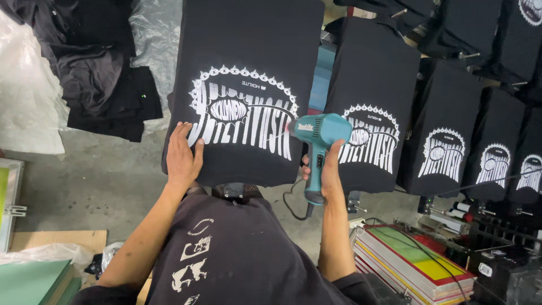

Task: The person uses a handheld heat gun to apply heat to a white graphic printed on a black t-shirt. They move the heat gun over the design while holding the shirt steady with their other hand, then move to the next shirt in the row.

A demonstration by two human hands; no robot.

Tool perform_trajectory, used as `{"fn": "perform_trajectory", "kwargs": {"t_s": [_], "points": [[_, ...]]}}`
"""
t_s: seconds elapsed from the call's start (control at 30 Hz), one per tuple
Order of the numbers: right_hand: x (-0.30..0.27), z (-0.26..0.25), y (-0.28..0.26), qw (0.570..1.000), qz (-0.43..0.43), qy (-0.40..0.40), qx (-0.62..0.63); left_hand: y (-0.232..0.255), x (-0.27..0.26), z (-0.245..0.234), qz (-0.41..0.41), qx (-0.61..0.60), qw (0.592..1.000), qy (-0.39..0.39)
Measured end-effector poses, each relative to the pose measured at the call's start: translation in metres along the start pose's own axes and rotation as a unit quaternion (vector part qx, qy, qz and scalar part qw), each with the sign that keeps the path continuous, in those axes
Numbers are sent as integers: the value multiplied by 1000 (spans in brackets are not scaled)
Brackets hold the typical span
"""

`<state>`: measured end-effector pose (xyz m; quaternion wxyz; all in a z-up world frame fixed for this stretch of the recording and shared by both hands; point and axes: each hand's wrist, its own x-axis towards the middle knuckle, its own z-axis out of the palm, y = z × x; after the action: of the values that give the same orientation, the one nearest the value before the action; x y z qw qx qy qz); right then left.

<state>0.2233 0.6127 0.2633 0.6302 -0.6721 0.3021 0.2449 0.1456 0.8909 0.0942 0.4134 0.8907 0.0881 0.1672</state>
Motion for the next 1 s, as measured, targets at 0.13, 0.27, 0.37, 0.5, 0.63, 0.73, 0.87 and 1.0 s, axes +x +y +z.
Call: {"fn": "perform_trajectory", "kwargs": {"t_s": [0.13, 0.27, 0.37, 0.5, 0.63, 0.73, 0.87, 1.0], "points": [[-2, -8, 9, 1000, 10, -10, -6, -5, -2, 4, 3, 1, 1000, 2], [-18, 0, 0, 1000, 18, -9, -18, -5, -3, 4, 10, -3, 1000, 12], [-20, -6, 6, 999, 30, -15, -1, -5, -3, 4, 12, -6, 1000, 14], [-20, -15, 21, 999, 35, -9, 14, -6, -3, 5, 14, 0, 1000, 17], [-28, -18, 23, 998, 53, -9, 32, -6, -4, 5, 9, 0, 1000, 17], [-32, -19, 29, 999, 43, 0, 22, -9, -5, 7, 16, -1, 1000, 19], [-38, -21, 31, 998, 55, -6, 39, -8, -4, 6, 22, -6, 1000, 19], [-45, -25, 34, 997, 62, 0, 42, -2, -2, 1, 14, -7, 1000, 8]]}}
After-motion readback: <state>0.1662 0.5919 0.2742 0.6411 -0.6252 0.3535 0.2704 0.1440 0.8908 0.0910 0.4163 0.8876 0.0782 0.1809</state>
